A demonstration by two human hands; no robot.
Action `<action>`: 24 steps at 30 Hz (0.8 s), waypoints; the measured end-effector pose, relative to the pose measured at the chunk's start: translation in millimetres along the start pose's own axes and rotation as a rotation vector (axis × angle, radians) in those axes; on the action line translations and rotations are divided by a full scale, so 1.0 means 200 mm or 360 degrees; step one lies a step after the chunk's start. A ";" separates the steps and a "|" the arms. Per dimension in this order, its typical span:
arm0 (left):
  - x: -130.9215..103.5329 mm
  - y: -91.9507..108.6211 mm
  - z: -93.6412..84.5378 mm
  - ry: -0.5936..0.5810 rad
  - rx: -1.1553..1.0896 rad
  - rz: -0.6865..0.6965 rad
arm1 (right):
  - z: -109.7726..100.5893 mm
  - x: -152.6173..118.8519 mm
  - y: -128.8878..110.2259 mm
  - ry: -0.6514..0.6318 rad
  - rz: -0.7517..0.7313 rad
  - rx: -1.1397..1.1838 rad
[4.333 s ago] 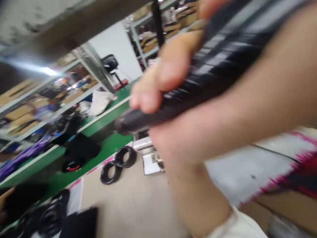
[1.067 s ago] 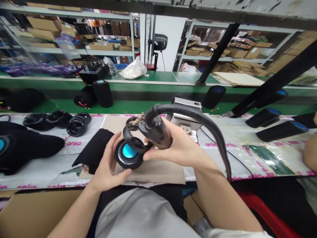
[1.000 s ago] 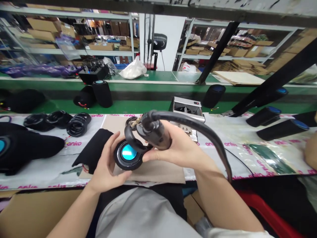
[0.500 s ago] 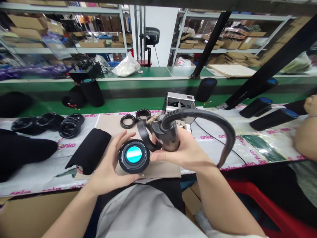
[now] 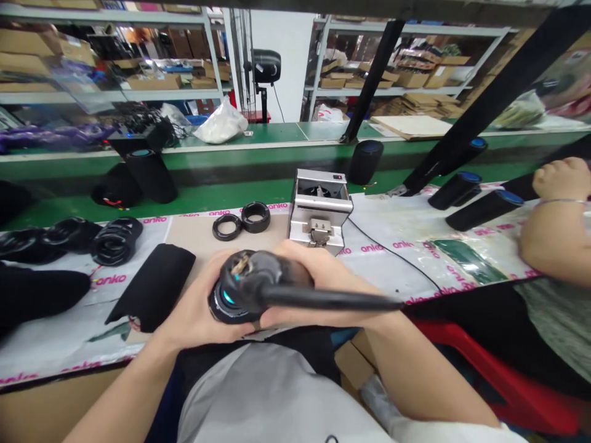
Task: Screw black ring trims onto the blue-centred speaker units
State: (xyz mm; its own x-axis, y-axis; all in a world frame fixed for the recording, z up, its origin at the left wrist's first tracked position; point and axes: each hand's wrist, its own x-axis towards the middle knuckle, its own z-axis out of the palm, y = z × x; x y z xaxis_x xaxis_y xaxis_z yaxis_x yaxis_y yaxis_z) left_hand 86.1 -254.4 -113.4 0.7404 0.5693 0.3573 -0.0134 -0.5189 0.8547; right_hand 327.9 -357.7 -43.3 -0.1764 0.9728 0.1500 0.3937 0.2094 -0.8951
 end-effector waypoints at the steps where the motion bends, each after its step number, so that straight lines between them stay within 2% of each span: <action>1: -0.01 0.00 0.02 0.0025 -0.0036 -0.0021 | 0.00 0.02 -0.02 -0.0068 -0.0023 -0.0054; 6: -0.07 -0.03 0.09 0.0246 -0.0247 -0.0108 | -0.02 0.10 -0.05 -0.0252 -0.0098 -0.0309; 9: -0.09 -0.04 0.10 0.0211 -0.0276 -0.0129 | -0.04 0.11 -0.04 -0.0314 -0.0190 -0.0277; 11: -0.09 -0.04 0.10 0.0203 -0.0304 -0.0179 | -0.05 0.09 -0.03 -0.0219 -0.0232 -0.0145; 13: -0.10 -0.04 0.11 0.0222 -0.0322 -0.0215 | -0.03 0.05 -0.02 -0.0004 -0.0213 -0.0107; 16: -0.10 -0.04 0.15 0.0305 -0.0313 -0.0193 | 0.07 -0.03 0.01 0.0371 -0.0001 -0.0044; 18: -0.11 -0.05 0.18 0.0381 -0.0307 -0.0164 | 0.16 -0.07 0.03 0.0544 0.0107 0.0024; 21: -0.12 -0.05 0.22 0.0427 -0.0240 -0.0114 | 0.27 -0.10 0.07 0.0631 0.0101 -0.0093; 24: -0.12 -0.05 0.24 0.0424 -0.0228 -0.0021 | 0.28 -0.11 0.07 0.0598 0.0096 -0.0124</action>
State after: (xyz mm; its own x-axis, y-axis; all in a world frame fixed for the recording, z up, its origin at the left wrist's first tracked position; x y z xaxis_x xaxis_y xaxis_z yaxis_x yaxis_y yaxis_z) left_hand 100.5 -293.7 -148.2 0.5393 0.7324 0.4156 -0.1136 -0.4258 0.8977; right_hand 286.4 -380.8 -82.9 0.1865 0.9490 0.2542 0.4630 0.1433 -0.8747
